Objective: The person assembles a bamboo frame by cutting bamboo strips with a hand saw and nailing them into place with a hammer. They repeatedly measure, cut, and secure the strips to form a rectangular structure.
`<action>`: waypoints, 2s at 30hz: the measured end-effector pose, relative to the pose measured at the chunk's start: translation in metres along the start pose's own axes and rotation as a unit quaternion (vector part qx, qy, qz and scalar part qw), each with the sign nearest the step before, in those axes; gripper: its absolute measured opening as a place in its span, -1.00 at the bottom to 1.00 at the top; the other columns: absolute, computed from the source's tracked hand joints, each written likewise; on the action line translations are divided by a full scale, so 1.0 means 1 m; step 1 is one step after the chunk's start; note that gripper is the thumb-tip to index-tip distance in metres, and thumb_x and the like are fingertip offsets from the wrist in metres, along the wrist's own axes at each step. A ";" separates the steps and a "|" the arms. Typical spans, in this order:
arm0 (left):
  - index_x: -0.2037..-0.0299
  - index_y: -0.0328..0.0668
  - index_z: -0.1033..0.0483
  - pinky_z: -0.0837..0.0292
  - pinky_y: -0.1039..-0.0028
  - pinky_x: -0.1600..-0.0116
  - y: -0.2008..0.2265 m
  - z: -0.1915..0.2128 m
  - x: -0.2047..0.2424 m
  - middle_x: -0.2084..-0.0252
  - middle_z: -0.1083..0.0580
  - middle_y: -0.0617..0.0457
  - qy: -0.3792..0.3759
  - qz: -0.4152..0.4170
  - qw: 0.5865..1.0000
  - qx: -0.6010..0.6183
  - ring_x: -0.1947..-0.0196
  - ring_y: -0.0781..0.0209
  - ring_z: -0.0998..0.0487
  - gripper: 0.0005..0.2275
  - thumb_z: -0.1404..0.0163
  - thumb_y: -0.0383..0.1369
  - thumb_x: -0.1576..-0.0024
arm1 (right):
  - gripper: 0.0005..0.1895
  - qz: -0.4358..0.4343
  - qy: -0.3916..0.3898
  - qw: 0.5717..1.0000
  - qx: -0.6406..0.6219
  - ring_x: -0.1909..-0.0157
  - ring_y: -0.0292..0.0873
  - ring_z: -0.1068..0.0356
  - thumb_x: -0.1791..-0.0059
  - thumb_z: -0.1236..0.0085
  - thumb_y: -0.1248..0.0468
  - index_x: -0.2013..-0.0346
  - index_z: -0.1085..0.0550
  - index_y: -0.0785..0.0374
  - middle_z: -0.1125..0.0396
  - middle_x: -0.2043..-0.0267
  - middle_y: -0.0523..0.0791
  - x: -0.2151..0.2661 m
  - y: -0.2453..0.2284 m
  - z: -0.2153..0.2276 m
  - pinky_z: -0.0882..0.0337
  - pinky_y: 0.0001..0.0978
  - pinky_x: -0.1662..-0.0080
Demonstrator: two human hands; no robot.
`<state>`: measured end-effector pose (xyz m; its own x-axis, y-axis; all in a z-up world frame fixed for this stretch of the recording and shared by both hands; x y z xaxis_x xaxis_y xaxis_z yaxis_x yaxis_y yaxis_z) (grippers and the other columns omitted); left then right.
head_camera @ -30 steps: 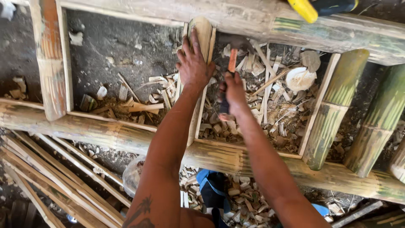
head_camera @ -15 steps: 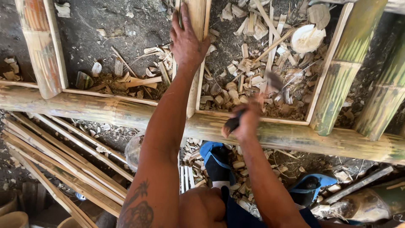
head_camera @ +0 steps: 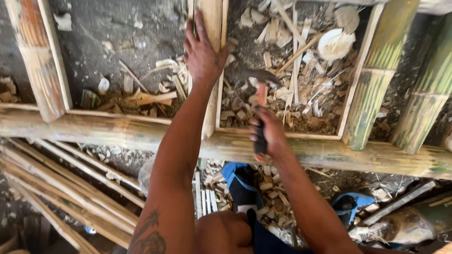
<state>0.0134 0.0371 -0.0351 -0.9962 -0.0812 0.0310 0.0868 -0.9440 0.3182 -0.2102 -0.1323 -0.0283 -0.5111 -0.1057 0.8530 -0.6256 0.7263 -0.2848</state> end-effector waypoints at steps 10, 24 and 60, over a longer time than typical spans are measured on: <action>-0.46 0.16 0.58 -0.35 -0.28 -0.20 0.002 -0.005 -0.004 -0.51 0.09 -0.21 -0.016 0.012 1.000 -0.020 -0.37 -0.41 -0.18 0.13 -0.30 0.03 -0.05 | -0.74 0.008 -0.049 0.992 0.116 0.60 -0.33 -0.15 -0.16 0.13 0.13 -0.06 -0.42 0.13 -0.20 0.57 -0.26 -0.013 -0.003 0.005 -0.24 -0.47 0.57; -0.45 0.18 0.62 -0.26 -0.28 -0.26 0.004 0.001 -0.002 -0.52 0.14 -0.19 -0.076 0.054 0.995 -0.035 -0.39 -0.45 -0.12 0.12 -0.26 0.04 -0.06 | -0.70 0.064 0.194 0.977 -0.059 0.60 -0.26 -0.19 -0.14 0.27 0.03 0.13 -0.27 0.19 -0.18 0.58 -0.19 0.002 -0.006 0.002 -0.24 -0.33 0.60; 0.01 -0.26 -0.62 -0.52 0.05 -0.15 -0.252 -0.047 0.607 -0.09 -0.54 -0.23 -0.280 0.267 0.920 0.063 -0.10 -0.17 -0.58 -0.73 0.09 -0.30 -0.25 | -0.64 0.389 -0.269 0.286 0.833 0.06 0.11 -0.50 0.03 -0.10 0.15 -0.01 -0.53 0.23 -0.48 0.10 0.03 0.183 0.017 0.103 -0.47 -0.08 0.04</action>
<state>-0.6134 0.2107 -0.1414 -0.6574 -0.3117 0.6861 0.5976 -0.7703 0.2226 -0.3750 -0.2092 0.0775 -0.6134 -0.7676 0.1855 0.6176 -0.6127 -0.4930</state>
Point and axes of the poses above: each hand's wrist, its own x-axis away from the middle knuckle, its own z-axis out of the back of the hand, y = z × x, the point moved 6 cm from there along -x, towards the middle knuckle
